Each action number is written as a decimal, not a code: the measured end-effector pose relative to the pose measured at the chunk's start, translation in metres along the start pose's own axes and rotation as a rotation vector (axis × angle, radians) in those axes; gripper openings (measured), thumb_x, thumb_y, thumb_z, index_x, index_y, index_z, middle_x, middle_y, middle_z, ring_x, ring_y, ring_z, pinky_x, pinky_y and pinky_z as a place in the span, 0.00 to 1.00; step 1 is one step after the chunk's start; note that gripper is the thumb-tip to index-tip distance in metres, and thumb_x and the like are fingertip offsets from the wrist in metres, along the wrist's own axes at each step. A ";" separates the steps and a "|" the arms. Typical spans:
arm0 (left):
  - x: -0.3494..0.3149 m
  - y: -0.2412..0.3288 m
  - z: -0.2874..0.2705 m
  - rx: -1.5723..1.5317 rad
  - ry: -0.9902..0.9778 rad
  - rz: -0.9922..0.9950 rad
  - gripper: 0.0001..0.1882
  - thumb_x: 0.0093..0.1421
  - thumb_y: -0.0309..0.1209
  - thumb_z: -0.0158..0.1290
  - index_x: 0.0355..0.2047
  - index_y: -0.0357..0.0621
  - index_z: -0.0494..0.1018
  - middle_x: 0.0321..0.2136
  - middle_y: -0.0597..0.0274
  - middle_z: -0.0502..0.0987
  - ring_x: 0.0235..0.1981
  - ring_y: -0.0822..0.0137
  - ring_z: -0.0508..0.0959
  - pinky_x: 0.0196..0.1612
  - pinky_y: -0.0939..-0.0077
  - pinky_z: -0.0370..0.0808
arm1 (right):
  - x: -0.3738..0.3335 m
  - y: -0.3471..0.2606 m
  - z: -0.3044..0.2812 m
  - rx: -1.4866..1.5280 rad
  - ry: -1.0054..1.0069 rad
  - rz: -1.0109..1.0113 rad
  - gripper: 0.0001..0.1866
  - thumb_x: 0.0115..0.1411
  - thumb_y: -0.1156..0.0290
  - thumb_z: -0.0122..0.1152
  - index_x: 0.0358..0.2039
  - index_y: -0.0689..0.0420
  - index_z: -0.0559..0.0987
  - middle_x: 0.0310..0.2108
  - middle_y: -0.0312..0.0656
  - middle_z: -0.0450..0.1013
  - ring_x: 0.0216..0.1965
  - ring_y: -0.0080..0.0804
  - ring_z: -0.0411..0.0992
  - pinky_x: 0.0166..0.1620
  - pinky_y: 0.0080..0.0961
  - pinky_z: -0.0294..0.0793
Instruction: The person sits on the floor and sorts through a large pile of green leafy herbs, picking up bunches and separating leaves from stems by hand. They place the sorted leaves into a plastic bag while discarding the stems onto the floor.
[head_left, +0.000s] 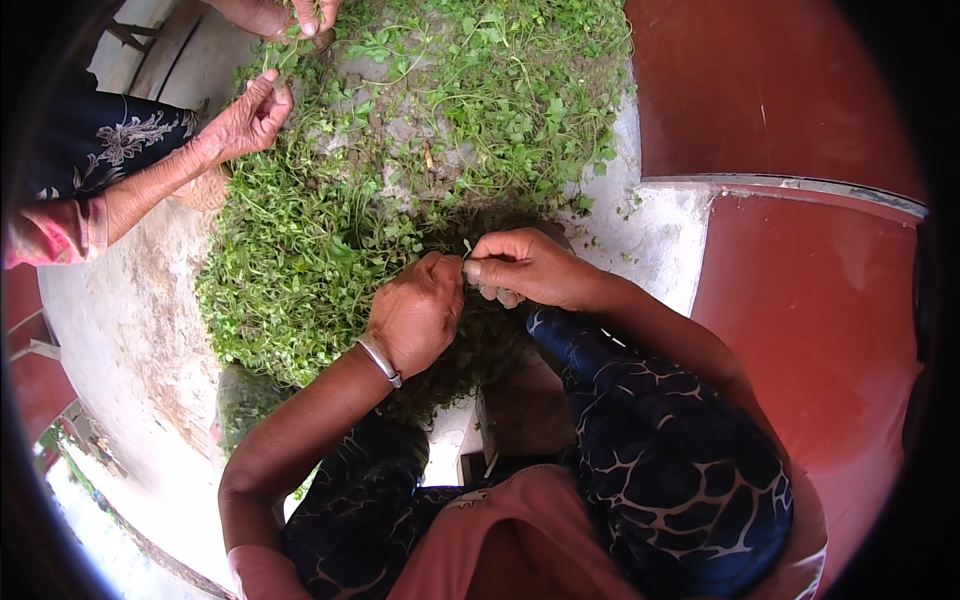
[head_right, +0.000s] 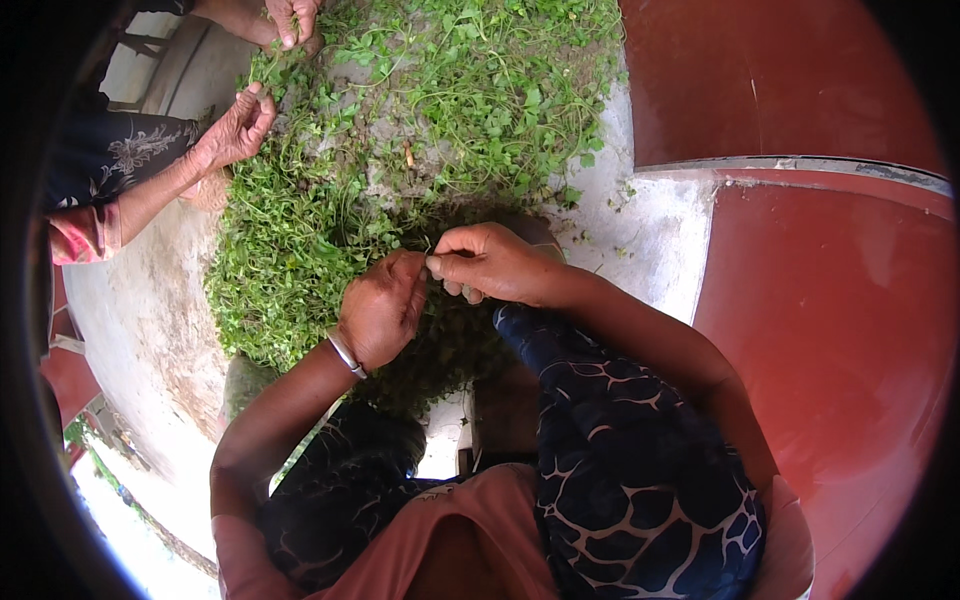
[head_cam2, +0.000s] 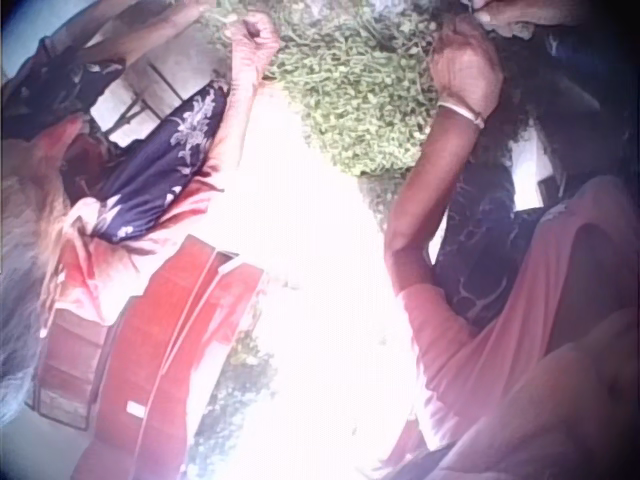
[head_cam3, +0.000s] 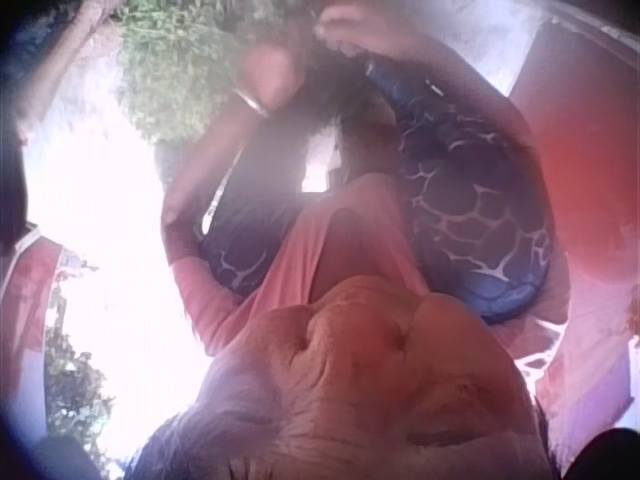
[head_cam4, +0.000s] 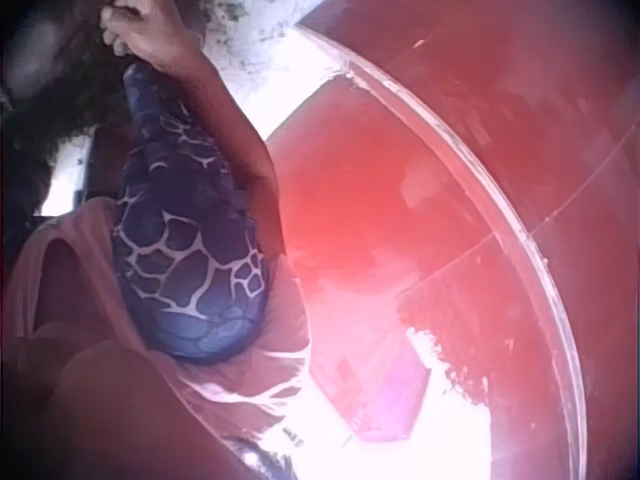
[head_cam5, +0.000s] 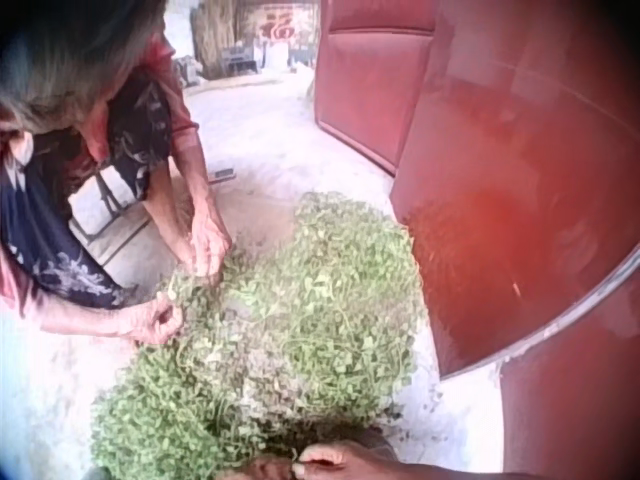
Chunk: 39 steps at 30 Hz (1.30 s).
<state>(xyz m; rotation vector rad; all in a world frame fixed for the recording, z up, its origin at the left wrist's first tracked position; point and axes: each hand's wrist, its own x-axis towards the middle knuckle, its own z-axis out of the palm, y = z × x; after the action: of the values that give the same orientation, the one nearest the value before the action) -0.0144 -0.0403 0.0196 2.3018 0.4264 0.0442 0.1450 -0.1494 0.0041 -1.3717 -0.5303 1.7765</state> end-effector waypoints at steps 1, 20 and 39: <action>-0.001 -0.001 0.002 -0.018 0.023 0.003 0.04 0.54 0.23 0.47 0.31 0.38 0.67 0.27 0.50 0.72 0.27 0.49 0.74 0.29 0.61 0.72 | 0.000 0.003 0.001 -0.029 -0.011 -0.020 0.11 0.61 0.63 0.53 0.30 0.59 0.73 0.23 0.32 0.68 0.22 0.16 0.63 0.25 0.15 0.65; 0.003 -0.021 -0.025 -0.906 0.147 -0.666 0.04 0.59 0.31 0.51 0.33 0.47 0.69 0.18 0.78 0.65 0.15 0.83 0.60 0.15 0.88 0.58 | 0.103 -0.082 -0.078 -1.609 0.710 -0.430 0.07 0.53 0.69 0.53 0.32 0.56 0.74 0.33 0.46 0.70 0.32 0.45 0.72 0.34 0.38 0.73; 0.026 -0.029 -0.030 -1.326 0.094 -0.658 0.16 0.63 0.43 0.45 0.46 0.49 0.71 0.46 0.69 0.73 0.48 0.73 0.69 0.47 0.71 0.65 | 0.022 -0.046 0.006 -0.958 0.450 -0.550 0.06 0.53 0.72 0.61 0.30 0.58 0.73 0.27 0.40 0.68 0.29 0.35 0.70 0.33 0.26 0.69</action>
<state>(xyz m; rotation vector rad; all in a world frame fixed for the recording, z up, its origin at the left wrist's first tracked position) -0.0030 0.0076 0.0172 0.8086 0.8502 0.0767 0.1537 -0.1042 0.0263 -1.9149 -1.4382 0.7044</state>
